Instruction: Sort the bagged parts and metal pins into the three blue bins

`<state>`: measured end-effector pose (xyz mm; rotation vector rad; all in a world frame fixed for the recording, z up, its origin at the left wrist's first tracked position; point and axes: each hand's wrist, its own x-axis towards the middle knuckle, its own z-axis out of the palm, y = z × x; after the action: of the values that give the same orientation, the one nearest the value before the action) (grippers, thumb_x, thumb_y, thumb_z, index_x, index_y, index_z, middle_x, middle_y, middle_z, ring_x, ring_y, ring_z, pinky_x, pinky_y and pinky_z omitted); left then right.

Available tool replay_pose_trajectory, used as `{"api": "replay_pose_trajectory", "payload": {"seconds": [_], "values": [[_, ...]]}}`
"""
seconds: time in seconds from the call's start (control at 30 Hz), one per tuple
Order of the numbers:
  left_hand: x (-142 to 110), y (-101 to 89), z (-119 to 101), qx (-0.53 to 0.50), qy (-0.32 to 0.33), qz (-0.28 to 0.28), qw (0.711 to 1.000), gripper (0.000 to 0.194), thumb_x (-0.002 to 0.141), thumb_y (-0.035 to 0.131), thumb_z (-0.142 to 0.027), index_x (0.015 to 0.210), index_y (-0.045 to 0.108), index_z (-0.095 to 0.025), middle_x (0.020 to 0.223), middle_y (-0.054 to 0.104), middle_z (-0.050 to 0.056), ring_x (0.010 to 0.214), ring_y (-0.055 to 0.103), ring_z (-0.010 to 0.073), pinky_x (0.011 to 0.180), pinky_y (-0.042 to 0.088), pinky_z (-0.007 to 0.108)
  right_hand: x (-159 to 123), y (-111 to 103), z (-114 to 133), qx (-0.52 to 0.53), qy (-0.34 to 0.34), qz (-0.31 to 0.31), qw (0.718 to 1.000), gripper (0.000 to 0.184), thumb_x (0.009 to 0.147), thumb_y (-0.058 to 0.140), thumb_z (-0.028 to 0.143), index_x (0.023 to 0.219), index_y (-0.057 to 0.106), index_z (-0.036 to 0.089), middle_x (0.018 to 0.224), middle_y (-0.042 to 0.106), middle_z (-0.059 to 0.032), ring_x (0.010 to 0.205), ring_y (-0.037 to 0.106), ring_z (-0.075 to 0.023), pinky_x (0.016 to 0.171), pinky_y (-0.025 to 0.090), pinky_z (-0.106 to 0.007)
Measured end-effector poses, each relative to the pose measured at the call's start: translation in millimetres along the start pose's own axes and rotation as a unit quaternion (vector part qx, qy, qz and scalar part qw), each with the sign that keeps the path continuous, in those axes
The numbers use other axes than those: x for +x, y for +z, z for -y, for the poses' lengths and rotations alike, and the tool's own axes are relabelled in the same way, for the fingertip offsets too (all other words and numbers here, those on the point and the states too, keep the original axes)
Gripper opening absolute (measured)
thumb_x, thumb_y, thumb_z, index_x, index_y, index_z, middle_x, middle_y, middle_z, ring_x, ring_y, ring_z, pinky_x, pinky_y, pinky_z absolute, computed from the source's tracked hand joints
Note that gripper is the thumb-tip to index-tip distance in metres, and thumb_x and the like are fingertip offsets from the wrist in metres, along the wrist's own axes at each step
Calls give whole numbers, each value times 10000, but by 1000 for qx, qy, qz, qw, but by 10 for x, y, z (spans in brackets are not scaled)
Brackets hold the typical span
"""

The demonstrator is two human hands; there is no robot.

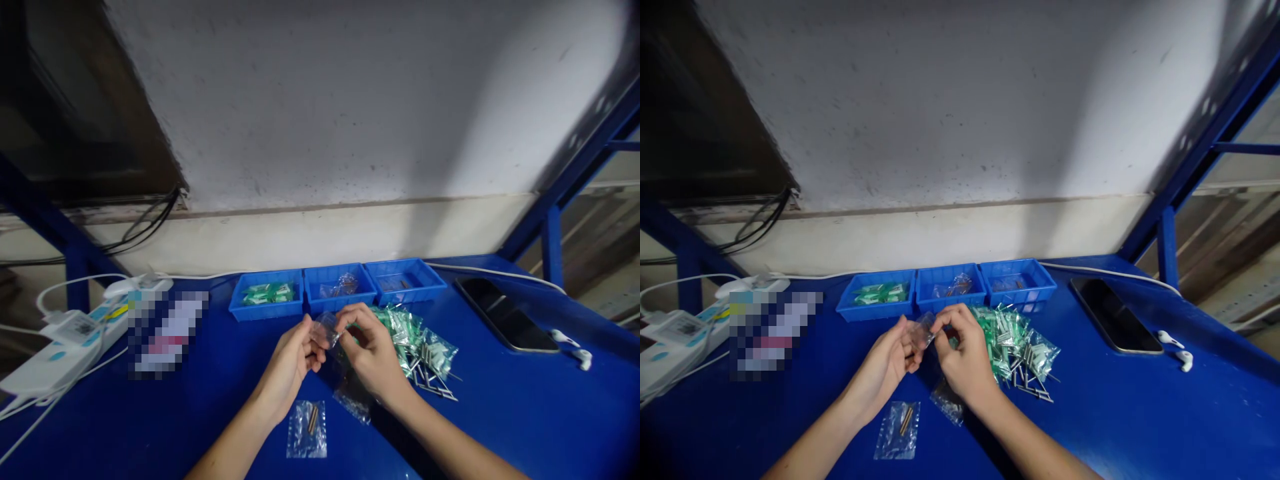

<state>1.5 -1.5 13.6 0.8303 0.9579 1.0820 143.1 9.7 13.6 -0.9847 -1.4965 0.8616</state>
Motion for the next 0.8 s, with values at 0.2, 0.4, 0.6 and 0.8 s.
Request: {"api": "replay_pose_trajectory", "payload": {"seconds": [0.2, 0.4, 0.6, 0.8], "values": [[10, -21, -15, 57, 67, -27, 996, 169, 768, 633, -305, 785, 574, -148, 717, 510, -5, 650, 452, 89, 586, 339, 206, -57, 2, 4, -40, -44, 25, 998, 198, 737, 451, 77, 821, 579, 202, 866, 542, -40, 815, 537, -165, 719, 443, -302], [21, -25, 21, 81, 103, -34, 991, 176, 791, 607, -333, 780, 566, -162, 708, 527, -7, 656, 468, 100, 589, 357, 208, -26, 12, 9, 85, 61, 51, 993, 246, 796, 555, 273, 1020, 479, 205, 750, 549, 6, 642, 526, -124, 600, 446, -259], [-6, 13, 15, 111, 90, -24, 989, 220, 788, 602, -373, 815, 577, -156, 716, 540, 4, 663, 491, 110, 579, 367, 216, -26, 48, -36, 93, 89, 43, 991, 268, 804, 573, 387, 974, 492, 196, 712, 532, 14, 607, 514, -117, 572, 428, -253], [-10, 7, 1, 116, 60, -8, 991, 247, 775, 618, -368, 904, 586, -159, 817, 572, 31, 712, 504, 116, 591, 363, 220, -4, 18, -55, 56, 73, 3, 996, 224, 815, 559, 374, 939, 500, 197, 670, 516, 24, 592, 497, -115, 543, 388, -238]]}}
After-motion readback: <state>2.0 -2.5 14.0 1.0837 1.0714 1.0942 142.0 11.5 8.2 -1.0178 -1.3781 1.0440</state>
